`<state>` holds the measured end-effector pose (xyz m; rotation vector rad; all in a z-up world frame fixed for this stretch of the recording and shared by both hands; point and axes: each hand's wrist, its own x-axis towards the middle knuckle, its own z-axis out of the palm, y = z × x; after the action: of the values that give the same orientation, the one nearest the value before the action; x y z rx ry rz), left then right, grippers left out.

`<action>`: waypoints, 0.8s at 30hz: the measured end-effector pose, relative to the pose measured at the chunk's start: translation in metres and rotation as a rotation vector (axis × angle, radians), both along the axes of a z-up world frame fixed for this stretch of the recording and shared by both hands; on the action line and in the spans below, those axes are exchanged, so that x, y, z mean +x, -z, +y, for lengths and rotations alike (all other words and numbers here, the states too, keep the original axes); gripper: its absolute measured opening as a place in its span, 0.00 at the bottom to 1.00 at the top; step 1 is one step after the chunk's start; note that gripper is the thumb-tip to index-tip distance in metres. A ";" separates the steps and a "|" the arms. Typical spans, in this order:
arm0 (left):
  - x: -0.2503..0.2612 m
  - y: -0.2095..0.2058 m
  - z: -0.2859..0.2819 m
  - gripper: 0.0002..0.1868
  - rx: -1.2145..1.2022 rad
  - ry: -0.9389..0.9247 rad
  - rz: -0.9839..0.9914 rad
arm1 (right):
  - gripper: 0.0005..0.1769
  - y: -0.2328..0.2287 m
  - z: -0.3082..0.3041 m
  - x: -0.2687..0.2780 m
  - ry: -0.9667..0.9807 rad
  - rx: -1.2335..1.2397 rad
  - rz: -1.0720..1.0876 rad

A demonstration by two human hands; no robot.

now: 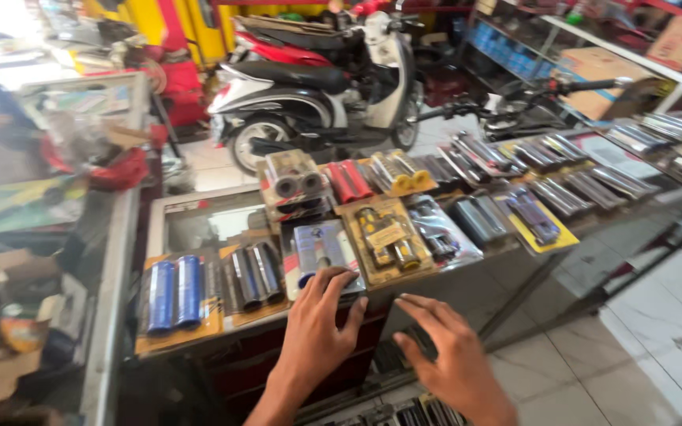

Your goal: The person picks up packaged motorcycle handlebar grips from a glass counter and hangs them one by one onto a wire mesh display rack on the wall.

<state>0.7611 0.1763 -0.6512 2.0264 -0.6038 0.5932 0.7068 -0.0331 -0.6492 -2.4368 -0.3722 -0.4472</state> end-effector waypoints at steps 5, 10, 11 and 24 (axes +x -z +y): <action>0.034 -0.007 0.038 0.15 0.053 0.003 -0.042 | 0.19 0.026 0.029 0.024 -0.097 0.032 0.007; 0.132 -0.014 0.058 0.21 -0.002 -0.303 0.388 | 0.19 0.024 0.045 0.054 -0.144 0.049 -0.163; 0.151 -0.013 0.061 0.23 -0.016 -0.337 0.310 | 0.20 0.024 0.050 0.059 -0.153 0.033 -0.211; 0.303 0.057 0.058 0.47 0.047 -0.553 0.733 | 0.34 0.041 0.078 0.091 -0.161 -0.330 0.011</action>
<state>1.0642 0.2347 -0.7083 2.2570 0.3916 0.1032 0.7979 0.0450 -0.6899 -2.6969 -0.6780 -0.3217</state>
